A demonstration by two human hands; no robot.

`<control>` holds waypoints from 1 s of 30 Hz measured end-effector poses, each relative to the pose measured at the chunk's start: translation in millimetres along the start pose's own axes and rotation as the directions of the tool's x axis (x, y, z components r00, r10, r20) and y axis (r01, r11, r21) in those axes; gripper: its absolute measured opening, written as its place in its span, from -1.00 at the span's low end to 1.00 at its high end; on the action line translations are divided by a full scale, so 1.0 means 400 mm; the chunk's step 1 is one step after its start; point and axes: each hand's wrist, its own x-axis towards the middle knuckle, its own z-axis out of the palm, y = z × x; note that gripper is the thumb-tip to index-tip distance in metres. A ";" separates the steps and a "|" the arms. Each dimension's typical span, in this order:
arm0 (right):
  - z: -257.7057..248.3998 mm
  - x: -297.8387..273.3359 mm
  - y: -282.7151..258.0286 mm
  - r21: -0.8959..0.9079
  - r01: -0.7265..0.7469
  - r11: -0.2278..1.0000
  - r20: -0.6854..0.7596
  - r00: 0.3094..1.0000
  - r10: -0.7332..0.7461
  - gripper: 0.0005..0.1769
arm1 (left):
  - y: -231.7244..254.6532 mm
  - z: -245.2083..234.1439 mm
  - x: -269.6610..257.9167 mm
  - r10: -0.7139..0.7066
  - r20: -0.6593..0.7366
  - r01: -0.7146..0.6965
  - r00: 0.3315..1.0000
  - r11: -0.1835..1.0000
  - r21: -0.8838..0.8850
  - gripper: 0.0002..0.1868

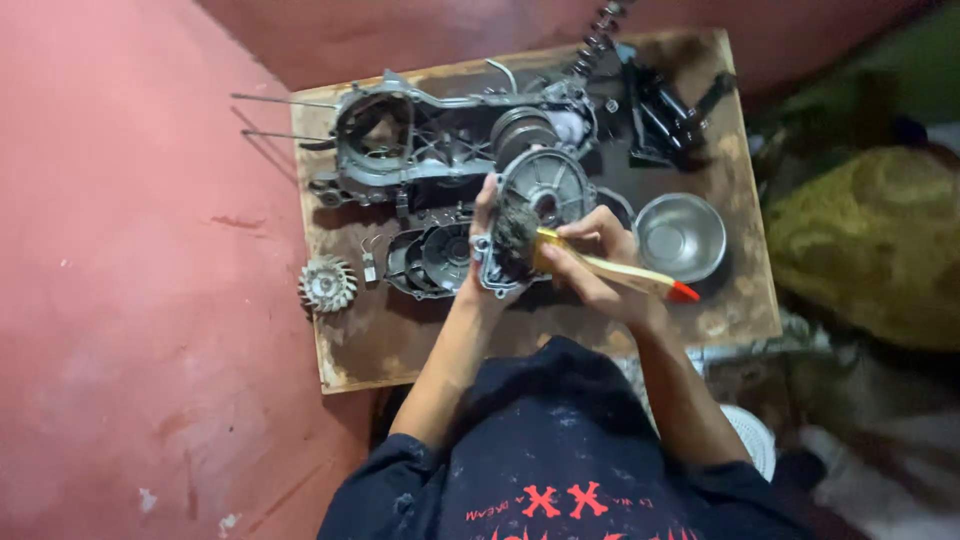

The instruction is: The person cleans various disassembled engine components on a wooden workbench using a brush and a liquid from a metal bowl. They scrub the interior of a large engine casing and a separate circular metal cover, repeatedly dipping the brush into the bowl to apply the cleaning agent.

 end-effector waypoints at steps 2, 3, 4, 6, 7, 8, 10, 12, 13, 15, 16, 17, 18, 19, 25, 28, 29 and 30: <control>0.017 -0.020 0.081 -0.036 0.071 0.997 -0.166 0.983 -0.076 -0.74 | 0.003 0.053 -0.037 0.009 -0.105 0.003 0.994 0.994 0.105 -0.30; 0.020 -0.031 0.122 -0.092 0.155 0.984 -0.291 0.940 -0.175 -0.75 | 0.004 0.080 -0.045 0.059 -0.188 -0.017 0.980 0.976 0.217 -0.27; 0.013 -0.032 0.145 -0.101 0.126 0.987 -0.329 0.932 -0.153 -0.75 | 0.004 0.091 -0.059 0.012 -0.197 0.031 0.980 0.977 0.211 -0.27; -0.029 -0.032 0.197 0.284 0.028 0.958 -0.450 0.887 0.107 -0.73 | -0.004 0.117 -0.065 -0.033 -0.089 0.049 0.996 0.982 0.181 -0.23; -0.053 -0.047 0.260 0.281 0.020 0.959 -0.485 0.865 0.124 -0.73 | -0.013 0.101 -0.074 -0.077 -0.096 0.094 0.992 0.980 0.178 -0.23; -0.078 -0.064 0.323 0.321 0.010 0.947 -0.573 0.798 0.186 -0.73 | -0.019 0.086 -0.081 -0.083 -0.190 0.109 0.978 0.985 0.133 -0.19; -0.133 -0.087 0.498 0.354 0.025 0.935 -0.683 0.689 0.241 -0.72 | -0.014 0.059 -0.073 -0.126 -0.273 0.159 0.954 0.982 0.102 -0.14; -0.208 -0.156 0.700 0.250 -0.231 0.940 -0.792 0.510 0.335 -0.70 | -0.041 0.048 -0.085 -0.082 -0.298 0.142 0.951 0.972 0.186 -0.13; -0.231 -0.176 0.751 0.253 -0.237 0.938 -0.799 0.495 0.341 -0.70 | -0.051 0.039 -0.093 -0.098 -0.303 0.159 0.948 0.970 0.183 -0.13; -0.277 -0.191 0.858 -0.176 -0.506 0.844 -0.901 0.428 0.069 -0.74 | -0.055 0.019 -0.099 -0.057 -0.315 0.138 0.947 0.961 0.240 -0.11; -0.292 -0.193 0.879 -0.177 -0.505 0.845 -0.904 0.423 0.064 -0.74 | -0.058 0.017 -0.093 -0.062 -0.309 0.141 0.949 0.960 0.240 -0.11; -0.303 -0.195 0.899 -0.232 -0.660 0.714 -0.858 0.485 0.169 -0.76 | -0.062 0.018 -0.092 -0.051 -0.336 0.139 0.940 0.960 0.242 -0.11; -0.311 -0.197 0.919 -0.302 -0.776 0.554 -0.808 0.517 0.284 -0.78 | -0.064 0.018 -0.093 -0.040 -0.363 0.136 0.931 0.960 0.244 -0.12; -0.320 -0.185 0.911 -0.304 -0.775 0.554 -0.802 0.522 0.289 -0.78 | -0.069 0.019 -0.092 -0.033 -0.368 0.131 0.929 0.961 0.244 -0.12; -0.260 -0.088 0.727 0.153 -0.497 0.854 -0.711 0.545 0.444 -0.74 | -0.071 0.025 -0.071 0.054 -0.346 0.041 0.937 0.964 0.263 -0.08; -0.144 -0.036 0.419 0.509 -0.224 0.831 -0.493 0.715 0.496 -0.74 | -0.072 0.008 -0.058 0.098 -0.291 -0.029 0.952 0.972 0.235 -0.07; -0.102 -0.046 0.381 0.459 -0.091 0.883 -0.448 0.835 0.319 -0.74 | -0.075 -0.015 -0.055 0.086 -0.292 -0.027 0.953 0.980 0.199 -0.12; -0.061 -0.058 0.342 0.428 0.053 0.902 -0.382 0.915 0.127 -0.73 | -0.075 -0.038 -0.053 0.074 -0.291 -0.027 0.954 0.986 0.162 -0.17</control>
